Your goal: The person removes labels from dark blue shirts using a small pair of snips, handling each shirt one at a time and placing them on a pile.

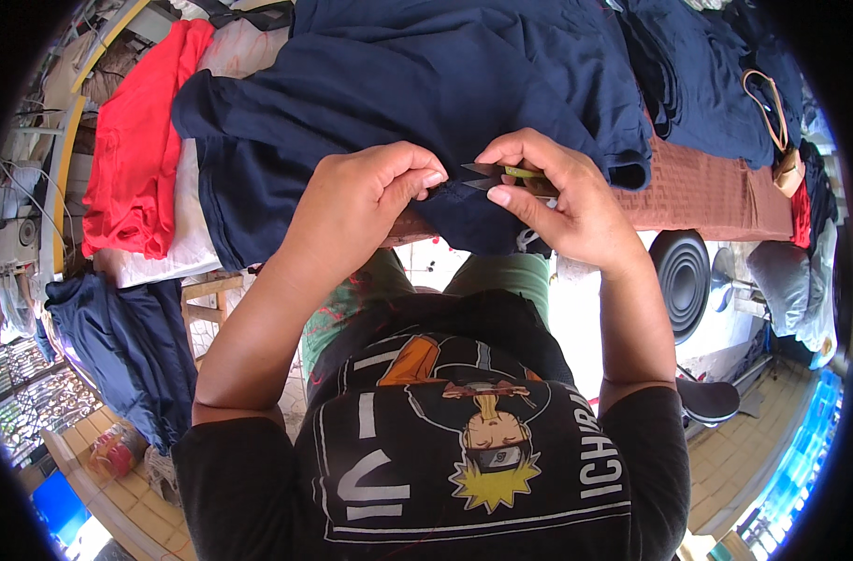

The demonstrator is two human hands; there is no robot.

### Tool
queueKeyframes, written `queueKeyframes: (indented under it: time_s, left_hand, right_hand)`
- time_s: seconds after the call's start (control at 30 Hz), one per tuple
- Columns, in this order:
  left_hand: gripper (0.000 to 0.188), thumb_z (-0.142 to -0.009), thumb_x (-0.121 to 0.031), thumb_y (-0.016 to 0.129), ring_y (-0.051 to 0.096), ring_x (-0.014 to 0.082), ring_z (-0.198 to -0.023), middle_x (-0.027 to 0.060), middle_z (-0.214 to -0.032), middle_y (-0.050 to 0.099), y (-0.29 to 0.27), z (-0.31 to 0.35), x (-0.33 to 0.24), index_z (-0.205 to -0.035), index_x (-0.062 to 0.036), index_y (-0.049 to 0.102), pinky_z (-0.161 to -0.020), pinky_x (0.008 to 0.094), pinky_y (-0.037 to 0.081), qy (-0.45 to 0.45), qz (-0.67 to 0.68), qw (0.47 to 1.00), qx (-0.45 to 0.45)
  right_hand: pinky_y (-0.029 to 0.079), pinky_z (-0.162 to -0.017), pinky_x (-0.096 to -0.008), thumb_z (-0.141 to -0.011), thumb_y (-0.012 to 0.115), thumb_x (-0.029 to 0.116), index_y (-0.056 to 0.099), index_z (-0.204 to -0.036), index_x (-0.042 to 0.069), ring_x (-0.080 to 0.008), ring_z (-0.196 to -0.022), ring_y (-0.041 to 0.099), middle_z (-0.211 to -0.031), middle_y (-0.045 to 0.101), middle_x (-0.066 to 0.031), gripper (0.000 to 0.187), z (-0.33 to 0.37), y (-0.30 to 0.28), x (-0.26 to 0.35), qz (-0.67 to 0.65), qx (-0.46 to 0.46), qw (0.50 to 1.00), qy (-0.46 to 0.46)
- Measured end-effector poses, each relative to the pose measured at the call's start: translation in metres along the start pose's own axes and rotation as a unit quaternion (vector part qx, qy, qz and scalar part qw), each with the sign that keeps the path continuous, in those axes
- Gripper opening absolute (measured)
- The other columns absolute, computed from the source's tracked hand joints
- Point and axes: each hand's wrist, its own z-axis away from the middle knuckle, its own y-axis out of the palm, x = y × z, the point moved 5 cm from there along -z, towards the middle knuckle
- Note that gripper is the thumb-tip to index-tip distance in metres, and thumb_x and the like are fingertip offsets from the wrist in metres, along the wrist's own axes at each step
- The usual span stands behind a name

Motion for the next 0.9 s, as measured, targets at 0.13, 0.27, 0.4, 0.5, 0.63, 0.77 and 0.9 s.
queueKeyframes:
  time_s: [0.13, 0.27, 0.4, 0.5, 0.63, 0.77, 0.9]
  left_hand:
    - [0.011, -0.09, -0.005, 0.06, 0.063, 0.0104, -0.072, 0.0067, -0.079, 0.068, 0.0, -0.001, -0.003, -0.096, 0.002, 0.065, -0.069, 0.0234, 0.05, 0.016, 0.008, 1.0, -0.003]
    - [0.011, -0.091, -0.006, 0.06, 0.063, 0.0104, -0.072, 0.0068, -0.079, 0.068, 0.0, -0.001, -0.003, -0.096, 0.0019, 0.065, -0.068, 0.0233, 0.05, 0.012, 0.001, 1.0, -0.003]
    - [0.011, -0.09, -0.006, 0.06, 0.064, 0.0105, -0.072, 0.0069, -0.078, 0.068, 0.0, -0.001, -0.003, -0.096, 0.0016, 0.065, -0.067, 0.0234, 0.05, 0.007, -0.01, 1.0, 0.0]
    - [0.011, -0.09, -0.006, 0.06, 0.064, 0.0104, -0.071, 0.0069, -0.078, 0.068, -0.001, -0.001, -0.003, -0.097, 0.0013, 0.065, -0.067, 0.0234, 0.05, 0.01, -0.017, 1.0, -0.002]
    - [0.011, -0.09, -0.006, 0.061, 0.064, 0.0102, -0.071, 0.007, -0.078, 0.067, -0.001, 0.0, -0.003, -0.096, 0.0008, 0.066, -0.066, 0.0232, 0.05, 0.01, -0.016, 1.0, -0.01]
    - [0.011, -0.09, -0.007, 0.061, 0.064, 0.0101, -0.07, 0.0071, -0.077, 0.067, -0.002, 0.0, -0.005, -0.096, 0.0007, 0.066, -0.065, 0.0231, 0.05, 0.02, -0.018, 0.999, -0.018]
    - [0.011, -0.09, -0.007, 0.062, 0.064, 0.0108, -0.07, 0.0072, -0.078, 0.068, -0.002, 0.0, -0.007, -0.097, 0.0004, 0.066, -0.066, 0.0234, 0.05, 0.027, -0.031, 0.999, -0.018]
  right_hand:
    - [0.047, -0.059, -0.0329, -0.083, 0.07, 0.016, 0.063, -0.095, 0.007, -0.0251, -0.069, 0.063, -0.086, 0.064, -0.0074, 0.016, -0.007, 0.0, 0.004, 0.025, 0.015, 0.999, -0.032]
    - [0.046, -0.057, -0.0345, -0.083, 0.069, 0.017, 0.063, -0.089, 0.008, -0.0278, -0.068, 0.062, -0.085, 0.064, -0.0059, 0.013, -0.01, 0.003, 0.006, 0.057, 0.03, 0.998, -0.027]
    - [0.046, -0.056, -0.036, -0.084, 0.068, 0.017, 0.063, -0.089, 0.008, -0.0283, -0.068, 0.062, -0.083, 0.063, -0.006, 0.012, -0.013, 0.005, 0.008, 0.068, 0.034, 0.996, -0.035]
    - [0.046, -0.057, -0.0371, -0.084, 0.067, 0.018, 0.063, -0.089, 0.009, -0.029, -0.068, 0.062, -0.083, 0.063, -0.0064, 0.011, -0.014, 0.005, 0.011, 0.076, 0.037, 0.996, -0.042]
    - [0.046, -0.057, -0.0381, -0.084, 0.067, 0.017, 0.062, -0.089, 0.008, -0.0296, -0.069, 0.062, -0.084, 0.063, -0.0067, 0.012, -0.014, 0.002, 0.012, 0.093, 0.043, 0.994, -0.046]
    - [0.046, -0.058, -0.0382, -0.084, 0.067, 0.017, 0.062, -0.09, 0.008, -0.0299, -0.07, 0.062, -0.084, 0.063, -0.0068, 0.012, -0.014, 0.0, 0.013, 0.098, 0.044, 0.993, -0.052]
    - [0.046, -0.058, -0.0385, -0.084, 0.066, 0.017, 0.062, -0.089, 0.008, -0.0301, -0.07, 0.062, -0.083, 0.063, -0.0066, 0.011, -0.015, 0.003, 0.017, 0.096, 0.045, 0.993, -0.059]
